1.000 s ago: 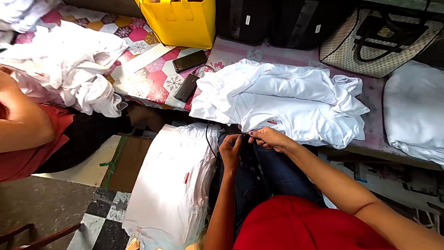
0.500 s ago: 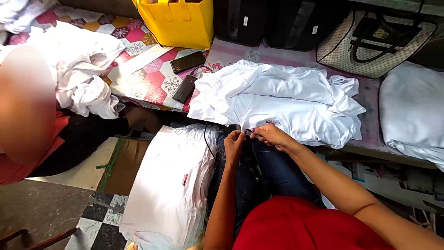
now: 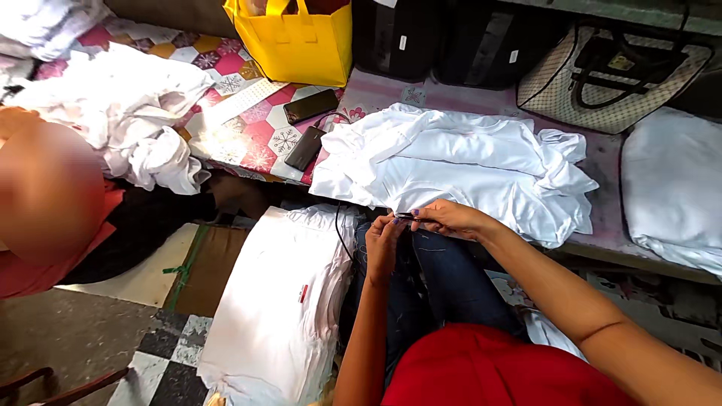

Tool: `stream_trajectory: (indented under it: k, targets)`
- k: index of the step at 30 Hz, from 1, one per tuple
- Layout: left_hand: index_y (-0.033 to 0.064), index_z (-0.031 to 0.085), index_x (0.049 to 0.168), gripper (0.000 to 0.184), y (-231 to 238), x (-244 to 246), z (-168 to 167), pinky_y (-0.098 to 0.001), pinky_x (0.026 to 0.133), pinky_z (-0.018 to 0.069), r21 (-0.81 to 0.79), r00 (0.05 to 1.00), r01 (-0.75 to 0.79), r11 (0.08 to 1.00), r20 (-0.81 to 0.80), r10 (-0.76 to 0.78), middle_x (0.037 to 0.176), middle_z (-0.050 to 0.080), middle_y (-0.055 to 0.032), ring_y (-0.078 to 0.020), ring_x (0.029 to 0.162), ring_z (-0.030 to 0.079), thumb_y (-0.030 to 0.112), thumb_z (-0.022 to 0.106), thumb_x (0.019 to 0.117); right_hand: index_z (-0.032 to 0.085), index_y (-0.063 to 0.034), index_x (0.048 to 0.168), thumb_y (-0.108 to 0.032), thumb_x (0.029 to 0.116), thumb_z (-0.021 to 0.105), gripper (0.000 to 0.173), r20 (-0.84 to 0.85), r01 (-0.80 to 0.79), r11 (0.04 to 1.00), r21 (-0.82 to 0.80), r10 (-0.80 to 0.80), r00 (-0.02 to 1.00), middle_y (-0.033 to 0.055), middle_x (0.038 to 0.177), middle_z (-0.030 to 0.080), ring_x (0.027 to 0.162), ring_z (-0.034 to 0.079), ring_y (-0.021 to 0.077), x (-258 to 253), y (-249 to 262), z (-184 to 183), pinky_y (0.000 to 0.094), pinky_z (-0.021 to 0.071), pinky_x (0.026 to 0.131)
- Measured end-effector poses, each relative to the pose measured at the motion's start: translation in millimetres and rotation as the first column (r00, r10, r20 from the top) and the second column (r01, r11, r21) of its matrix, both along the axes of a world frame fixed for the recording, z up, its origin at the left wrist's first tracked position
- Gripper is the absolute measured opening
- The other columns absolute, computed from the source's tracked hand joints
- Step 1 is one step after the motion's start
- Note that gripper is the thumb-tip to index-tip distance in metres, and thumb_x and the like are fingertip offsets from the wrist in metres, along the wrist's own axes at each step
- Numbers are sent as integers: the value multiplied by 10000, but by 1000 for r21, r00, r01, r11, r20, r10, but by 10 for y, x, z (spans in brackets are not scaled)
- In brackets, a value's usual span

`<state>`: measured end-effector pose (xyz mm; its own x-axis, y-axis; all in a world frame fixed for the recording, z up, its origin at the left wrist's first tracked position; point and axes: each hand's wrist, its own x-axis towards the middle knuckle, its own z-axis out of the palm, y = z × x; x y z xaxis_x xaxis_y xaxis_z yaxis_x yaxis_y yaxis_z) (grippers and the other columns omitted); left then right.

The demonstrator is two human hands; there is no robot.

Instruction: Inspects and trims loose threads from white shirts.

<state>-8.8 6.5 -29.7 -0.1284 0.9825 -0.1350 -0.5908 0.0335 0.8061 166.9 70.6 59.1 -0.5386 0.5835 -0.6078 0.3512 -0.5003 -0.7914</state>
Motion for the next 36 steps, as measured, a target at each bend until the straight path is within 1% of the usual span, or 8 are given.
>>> stream_trajectory:
  k: [13, 18, 21, 23, 26, 28, 32, 36]
  targets:
    - [35, 654, 798, 140, -9, 19, 105, -357, 876, 599, 77, 996, -36, 996, -74, 42, 999, 729, -92, -168, 950, 712, 4, 580, 913, 691, -83, 896, -237, 1093, 499, 315, 37, 16, 993, 113, -20, 999, -119, 559, 397, 442, 307, -24, -146, 2, 87, 155, 256, 429]
    - [10, 645, 878, 104, -24, 62, 134, -376, 899, 597, 77, 994, -79, 994, -76, 85, 1009, 729, -101, -184, 964, 716, 13, 553, 927, 694, -77, 956, -246, 1109, 445, 338, -39, 47, 973, 228, -39, 998, -129, 582, 403, 469, 317, -36, -67, -38, 139, 148, 273, 458]
    - [-3, 579, 1039, 119, -13, 130, 127, -422, 916, 606, 121, 991, -135, 983, 1, 135, 974, 729, -87, -207, 936, 734, -48, 578, 929, 721, -72, 1016, -195, 1059, 558, 209, -27, 91, 849, 521, -90, 996, -73, 722, 585, 609, 484, -24, -56, 0, 97, 172, 423, 593]
    - [-19, 563, 1106, 225, 2, 197, 105, -389, 902, 608, 177, 981, -175, 968, -52, 187, 980, 736, -71, -173, 927, 732, -82, 628, 901, 740, -46, 1095, -158, 999, 662, 167, 69, 26, 761, 648, -93, 993, 39, 864, 712, 743, 630, 79, -76, 95, -37, 310, 541, 738]
    - [-117, 612, 1142, 294, 52, 288, 58, -316, 869, 617, 265, 917, -228, 937, -266, 298, 1026, 743, -109, -134, 923, 732, -112, 681, 856, 721, -14, 1001, -116, 974, 686, 111, 109, 42, 800, 599, -133, 985, 47, 809, 664, 707, 582, 81, -160, 164, -168, 295, 503, 701]
    - [-159, 660, 1130, 304, 103, 320, -29, -300, 876, 617, 365, 801, -255, 895, -440, 407, 1103, 702, -200, -166, 971, 724, -107, 716, 835, 707, -4, 967, -102, 973, 685, 101, 109, 113, 832, 543, -204, 973, 33, 770, 627, 677, 542, 64, -229, 135, -146, 269, 470, 668]
    - [-106, 755, 996, 159, 209, 364, -126, -266, 857, 600, 522, 552, -277, 807, -601, 578, 1012, 736, -236, -195, 941, 743, -74, 733, 841, 682, -1, 914, -91, 959, 693, 101, 82, 284, 807, 517, -377, 922, 18, 717, 571, 634, 495, 66, -344, -16, -113, 264, 425, 618]
    - [-98, 756, 940, 95, 188, 314, -155, -249, 853, 599, 531, 583, -248, 810, -586, 563, 969, 750, -200, -160, 930, 743, -63, 707, 867, 669, 1, 921, -113, 965, 690, 124, 80, 298, 787, 540, -400, 913, 24, 718, 560, 639, 497, 77, -350, -66, -169, 267, 429, 626]
